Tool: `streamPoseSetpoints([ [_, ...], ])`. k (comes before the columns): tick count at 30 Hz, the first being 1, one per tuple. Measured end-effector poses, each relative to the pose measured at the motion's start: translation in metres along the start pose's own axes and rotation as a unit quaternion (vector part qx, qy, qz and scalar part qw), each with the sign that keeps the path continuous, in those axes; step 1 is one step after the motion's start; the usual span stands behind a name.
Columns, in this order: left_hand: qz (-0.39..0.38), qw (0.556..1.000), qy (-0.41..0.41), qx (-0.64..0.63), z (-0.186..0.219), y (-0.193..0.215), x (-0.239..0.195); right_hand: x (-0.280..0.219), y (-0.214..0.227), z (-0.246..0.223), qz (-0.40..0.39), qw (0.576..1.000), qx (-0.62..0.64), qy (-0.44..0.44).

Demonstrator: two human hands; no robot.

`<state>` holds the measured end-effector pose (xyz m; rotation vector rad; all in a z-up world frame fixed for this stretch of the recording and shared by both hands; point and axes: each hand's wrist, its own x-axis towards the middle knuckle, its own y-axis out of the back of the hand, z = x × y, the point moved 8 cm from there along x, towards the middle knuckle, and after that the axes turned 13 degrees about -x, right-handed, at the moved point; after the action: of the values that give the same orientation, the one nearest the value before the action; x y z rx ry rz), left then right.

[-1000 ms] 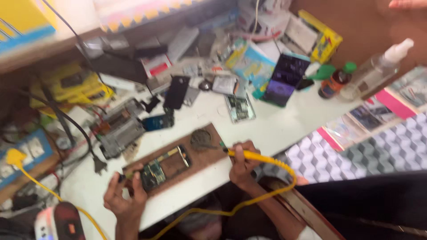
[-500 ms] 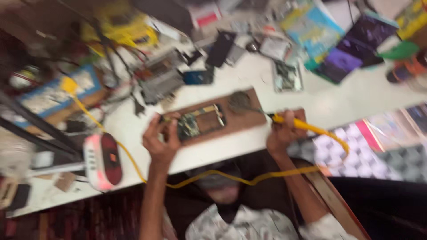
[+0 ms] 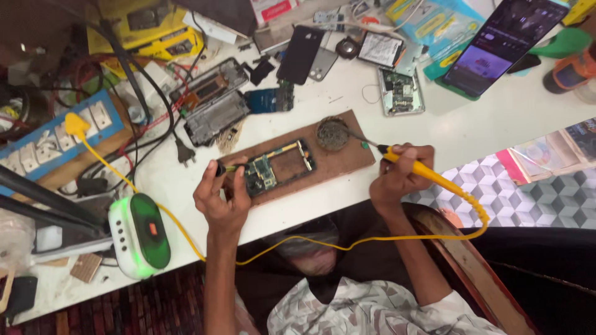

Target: The person uses a soldering iron and tweezers to work on a small circuit board placed on a wooden board. They repeatedly apply the soldering iron to specific points on the board while holding it steady with tweezers.

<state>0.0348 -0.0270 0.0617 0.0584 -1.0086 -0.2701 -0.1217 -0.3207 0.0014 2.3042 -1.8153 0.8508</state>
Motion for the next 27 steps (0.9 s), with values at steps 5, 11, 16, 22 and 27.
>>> streamPoseSetpoints([
  [5, -0.014, 0.999, -0.036, 0.021, -0.003, -0.001, -0.005, 0.010, 0.004, 0.015, -0.016, 1.000, 0.006, -0.015],
  [11, 0.000, 0.999, -0.019, 0.027, 0.004, 0.003, 0.001, 0.001, -0.009, 0.005, -0.070, 0.997, -0.021, 0.001],
  [16, -0.006, 0.999, -0.030, 0.020, 0.001, 0.000, -0.006, -0.001, -0.005, 0.011, -0.078, 0.996, -0.052, -0.009],
  [22, -0.009, 1.000, -0.012, -0.008, -0.003, -0.002, -0.004, 0.010, -0.012, 0.003, -0.067, 0.998, -0.021, -0.002],
  [27, -0.018, 1.000, -0.011, 0.007, -0.003, 0.003, -0.003, 0.012, 0.002, 0.004, 0.001, 0.987, 0.089, -0.131],
])
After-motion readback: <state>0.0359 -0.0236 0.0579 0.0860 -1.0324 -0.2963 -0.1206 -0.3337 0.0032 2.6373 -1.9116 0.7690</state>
